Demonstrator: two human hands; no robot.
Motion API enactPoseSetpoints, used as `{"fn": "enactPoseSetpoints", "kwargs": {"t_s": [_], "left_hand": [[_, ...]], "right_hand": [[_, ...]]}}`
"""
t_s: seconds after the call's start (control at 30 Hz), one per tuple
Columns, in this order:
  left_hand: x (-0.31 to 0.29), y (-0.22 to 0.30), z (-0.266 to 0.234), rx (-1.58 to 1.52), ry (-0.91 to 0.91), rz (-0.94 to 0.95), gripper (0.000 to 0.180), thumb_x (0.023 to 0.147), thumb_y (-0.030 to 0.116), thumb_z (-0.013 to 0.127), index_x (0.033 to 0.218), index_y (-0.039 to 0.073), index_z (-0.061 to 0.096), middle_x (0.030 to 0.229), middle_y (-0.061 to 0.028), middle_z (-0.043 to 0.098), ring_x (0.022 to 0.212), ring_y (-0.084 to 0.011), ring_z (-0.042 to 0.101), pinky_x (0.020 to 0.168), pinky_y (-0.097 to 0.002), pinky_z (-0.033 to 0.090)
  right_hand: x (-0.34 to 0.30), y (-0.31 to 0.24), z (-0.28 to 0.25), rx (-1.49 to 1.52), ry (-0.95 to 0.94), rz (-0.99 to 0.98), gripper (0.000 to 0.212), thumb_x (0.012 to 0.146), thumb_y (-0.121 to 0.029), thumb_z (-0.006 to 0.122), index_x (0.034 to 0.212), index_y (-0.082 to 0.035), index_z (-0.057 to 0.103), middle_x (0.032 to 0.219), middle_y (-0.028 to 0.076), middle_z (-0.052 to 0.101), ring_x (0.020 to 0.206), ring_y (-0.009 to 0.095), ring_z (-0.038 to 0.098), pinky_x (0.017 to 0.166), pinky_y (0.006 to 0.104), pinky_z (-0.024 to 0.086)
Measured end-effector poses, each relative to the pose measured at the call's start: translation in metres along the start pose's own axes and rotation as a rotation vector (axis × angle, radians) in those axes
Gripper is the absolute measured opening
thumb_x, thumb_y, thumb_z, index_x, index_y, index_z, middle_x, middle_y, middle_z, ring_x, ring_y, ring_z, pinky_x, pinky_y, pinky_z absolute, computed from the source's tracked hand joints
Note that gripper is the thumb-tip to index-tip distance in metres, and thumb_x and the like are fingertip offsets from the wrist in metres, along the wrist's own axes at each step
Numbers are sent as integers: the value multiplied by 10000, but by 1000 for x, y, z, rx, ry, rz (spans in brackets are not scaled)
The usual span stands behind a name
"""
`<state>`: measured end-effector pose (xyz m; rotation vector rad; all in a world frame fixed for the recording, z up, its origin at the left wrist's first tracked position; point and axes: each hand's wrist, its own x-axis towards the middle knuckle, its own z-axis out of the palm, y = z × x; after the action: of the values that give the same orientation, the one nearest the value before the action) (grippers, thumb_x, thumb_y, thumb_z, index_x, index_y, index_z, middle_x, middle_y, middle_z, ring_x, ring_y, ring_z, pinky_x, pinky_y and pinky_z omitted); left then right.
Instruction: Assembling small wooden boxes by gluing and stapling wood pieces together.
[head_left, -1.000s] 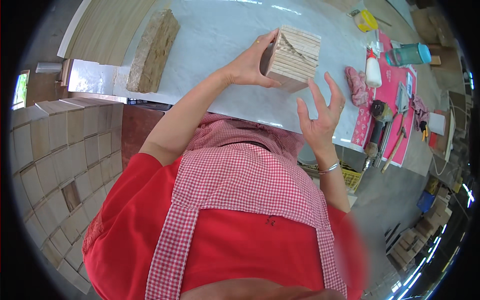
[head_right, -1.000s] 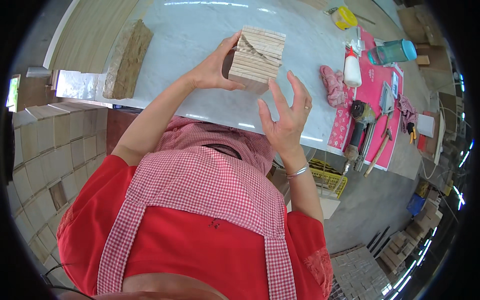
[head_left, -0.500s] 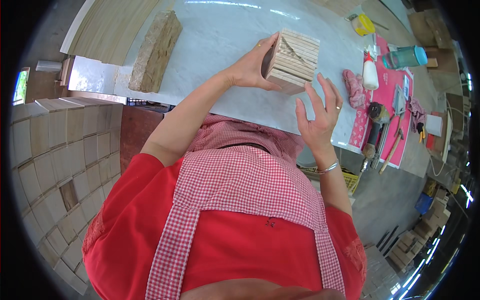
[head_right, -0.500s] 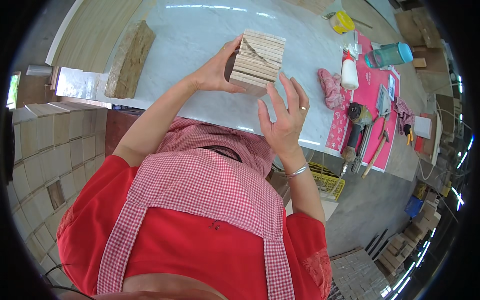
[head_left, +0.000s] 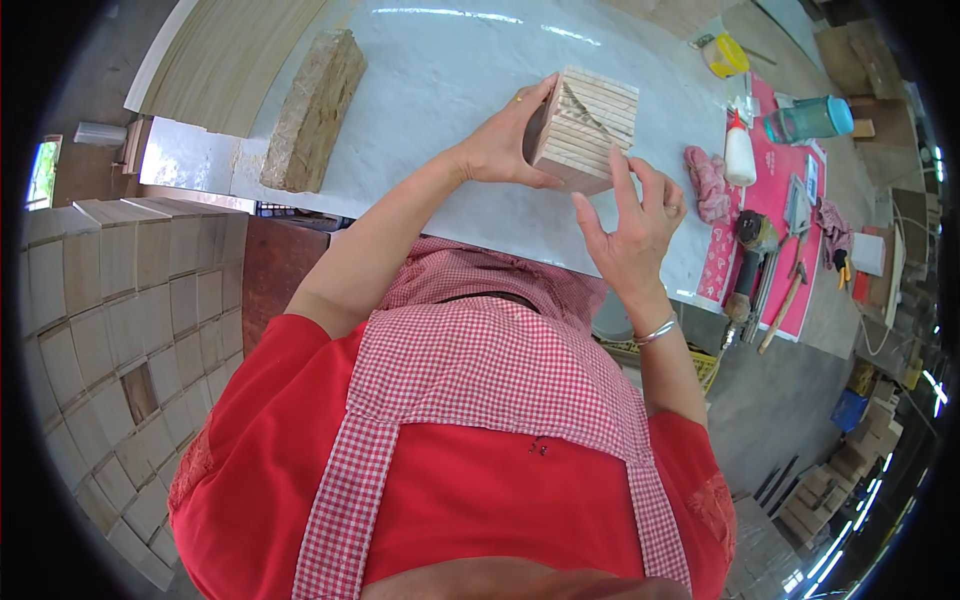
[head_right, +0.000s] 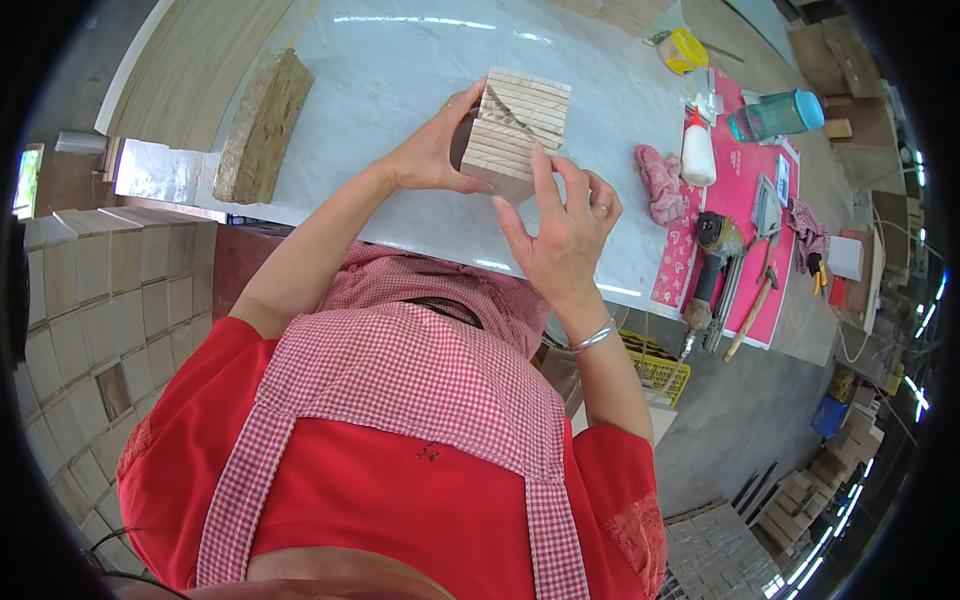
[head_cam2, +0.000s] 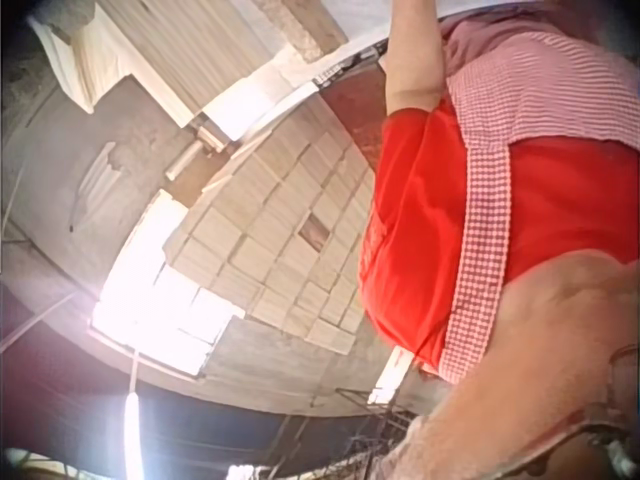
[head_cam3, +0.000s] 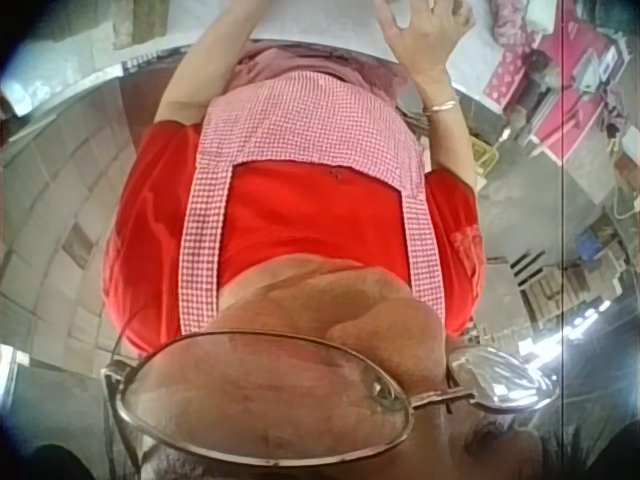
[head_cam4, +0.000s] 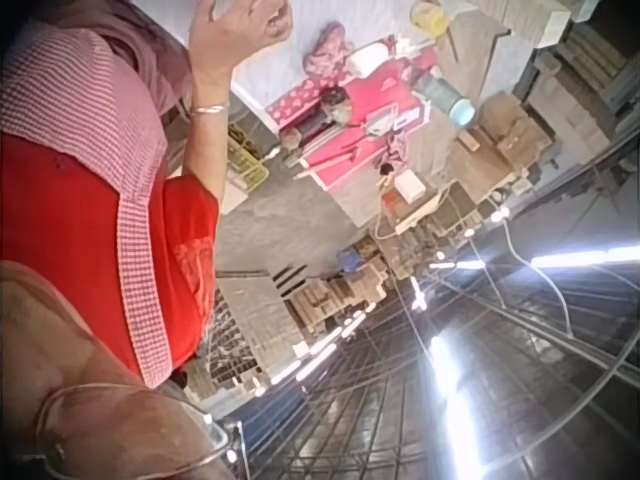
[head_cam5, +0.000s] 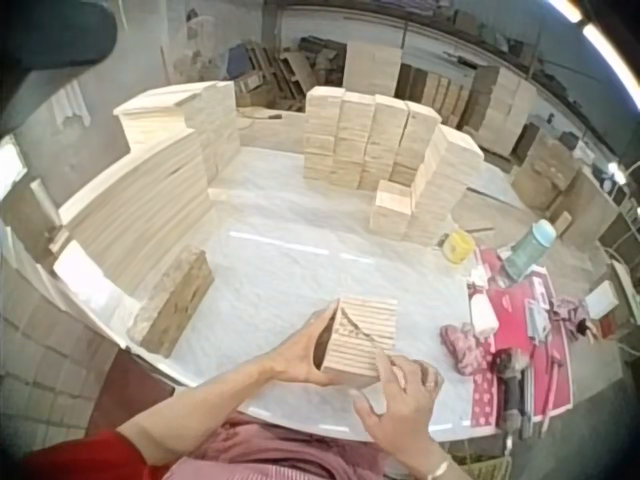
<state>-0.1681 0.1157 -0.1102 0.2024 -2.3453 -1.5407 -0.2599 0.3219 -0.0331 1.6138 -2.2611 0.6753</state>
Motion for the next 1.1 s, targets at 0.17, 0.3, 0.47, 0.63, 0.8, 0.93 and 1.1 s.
{"fn": "enactPoseSetpoints", "kwargs": {"t_s": [0.17, 0.3, 0.47, 0.63, 0.8, 0.93, 1.1], "left_hand": [[-1, -1, 0, 7, 1, 10, 1330, 549, 361, 900, 1540, 20, 81, 1476, -243, 308, 1373, -382, 327, 1154, -410, 298], [-1, 0, 0, 5, -4, 12, 1336, 546, 352, 901, 1540, 19, 74, 1485, -242, 297, 1378, -381, 319, 1157, -410, 294], [-1, -2, 1, 2, 7, 23, 1342, 543, 339, 904, 1543, 20, 67, 1490, -239, 288, 1382, -378, 315, 1160, -412, 291], [-1, -3, 1, -12, 4, 19, 1344, 542, 331, 906, 1543, 16, 65, 1492, -241, 283, 1382, -377, 315, 1161, -409, 289], [0, 0, 0, -13, 4, 17, 1341, 542, 326, 908, 1538, 0, 71, 1488, -245, 289, 1381, -375, 320, 1162, -406, 286], [0, 1, 0, -6, 6, 9, 1339, 540, 325, 908, 1535, -10, 77, 1485, -246, 295, 1379, -373, 326, 1161, -404, 287], [-1, 0, 1, -6, 14, 19, 1329, 540, 326, 907, 1532, -16, 91, 1483, -246, 299, 1375, -374, 333, 1157, -403, 295]], "right_hand": [[6, -2, 6, -61, -33, 48, 544, 771, -334, 783, 1245, -115, 628, 1128, 60, 525, 1040, 269, 474, 924, 440, 345], [8, 3, 8, -4, 17, 40, 517, 773, -322, 785, 1221, -117, 631, 1208, 64, 540, 1094, 272, 479, 937, 438, 344], [13, 5, 11, -14, 44, 4, 484, 771, -315, 786, 1186, -115, 639, 1282, 66, 549, 1157, 274, 479, 944, 434, 346], [12, 7, 11, -35, 6, 0, 488, 772, -329, 784, 1179, -104, 635, 1303, 66, 566, 1190, 272, 478, 961, 427, 333], [19, 5, 6, -28, 2, 3, 540, 797, -413, 751, 1208, -86, 626, 1222, 59, 577, 1104, 266, 485, 939, 423, 316], [27, 2, 9, -80, -12, 8, 573, 813, -460, 721, 1227, -77, 621, 1160, 55, 557, 1035, 266, 473, 907, 423, 311], [32, 3, 12, -177, -50, -7, 616, 771, -462, 744, 1233, -78, 608, 1122, 54, 523, 995, 279, 448, 873, 428, 318]]}}
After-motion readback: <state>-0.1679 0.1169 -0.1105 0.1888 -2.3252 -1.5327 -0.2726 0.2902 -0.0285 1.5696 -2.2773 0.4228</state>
